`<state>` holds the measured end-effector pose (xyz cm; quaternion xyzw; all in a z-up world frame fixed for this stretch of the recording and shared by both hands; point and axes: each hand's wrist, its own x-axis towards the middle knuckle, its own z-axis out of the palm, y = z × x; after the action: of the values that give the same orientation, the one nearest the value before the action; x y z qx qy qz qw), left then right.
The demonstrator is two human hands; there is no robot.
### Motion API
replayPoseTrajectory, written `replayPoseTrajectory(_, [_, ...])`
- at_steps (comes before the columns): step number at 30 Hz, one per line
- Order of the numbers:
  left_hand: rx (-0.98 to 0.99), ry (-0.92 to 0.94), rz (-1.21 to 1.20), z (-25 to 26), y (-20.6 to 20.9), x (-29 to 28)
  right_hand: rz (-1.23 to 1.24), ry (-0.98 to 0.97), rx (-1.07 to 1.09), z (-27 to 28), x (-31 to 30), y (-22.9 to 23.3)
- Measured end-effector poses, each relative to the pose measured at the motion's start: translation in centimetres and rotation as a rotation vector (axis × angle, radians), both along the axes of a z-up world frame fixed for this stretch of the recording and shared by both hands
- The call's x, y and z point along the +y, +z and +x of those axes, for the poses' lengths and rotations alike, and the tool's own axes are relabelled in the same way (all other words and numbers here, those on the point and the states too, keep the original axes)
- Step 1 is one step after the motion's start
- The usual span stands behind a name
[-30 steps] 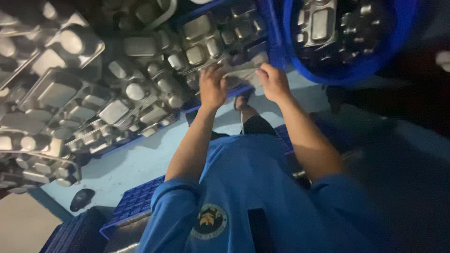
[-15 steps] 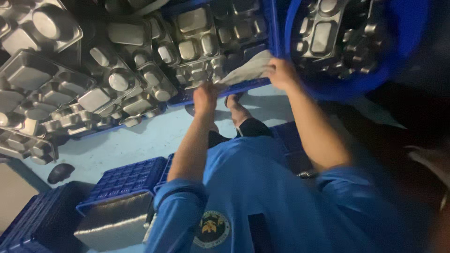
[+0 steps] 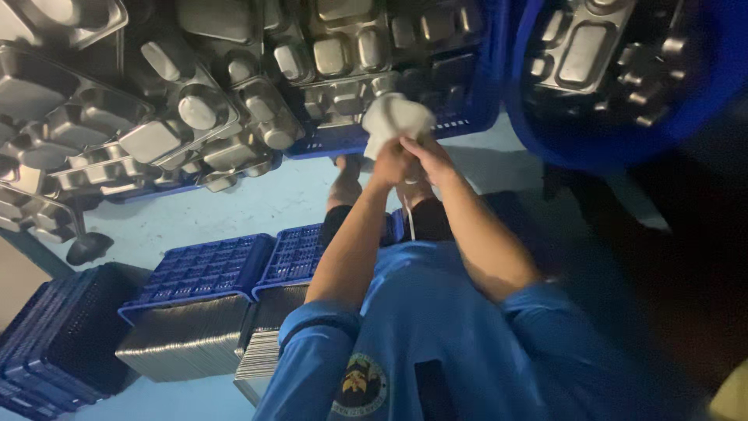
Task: The person repeatedly picks up stainless steel compartmentalized trays from a large pile, wipes each tray with a cloth, and places the cleaned trays into a blue plastic bin. The process is continuous and repetitive throughout the clip.
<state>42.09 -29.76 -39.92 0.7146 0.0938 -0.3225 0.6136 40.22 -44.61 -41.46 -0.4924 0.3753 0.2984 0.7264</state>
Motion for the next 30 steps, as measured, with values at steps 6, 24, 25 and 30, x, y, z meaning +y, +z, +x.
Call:
replayPoseTrajectory(6, [-0.005, -0.167, 0.280, 1.3, -0.9, 3.8, 0.038, -0.418, 0.132, -1.5, 0.2, -6.1])
replayPoseTrajectory(24, [-0.465, -0.056, 0.832, 9.9, -7.8, 7.1, -0.678, 0.082, -0.161, 6.3, 4.9, -18.3])
replayPoseTrajectory(25, [-0.476, -0.008, 0.815, 9.9, -6.8, 7.2, -0.678, 0.190, -0.386, 6.6, 4.7, -16.3])
replayPoseTrajectory(30, [-0.481, -0.202, 0.318, 14.7, 0.1, 8.0, -0.690, 0.231, -0.743, 9.6, 3.3, -3.5])
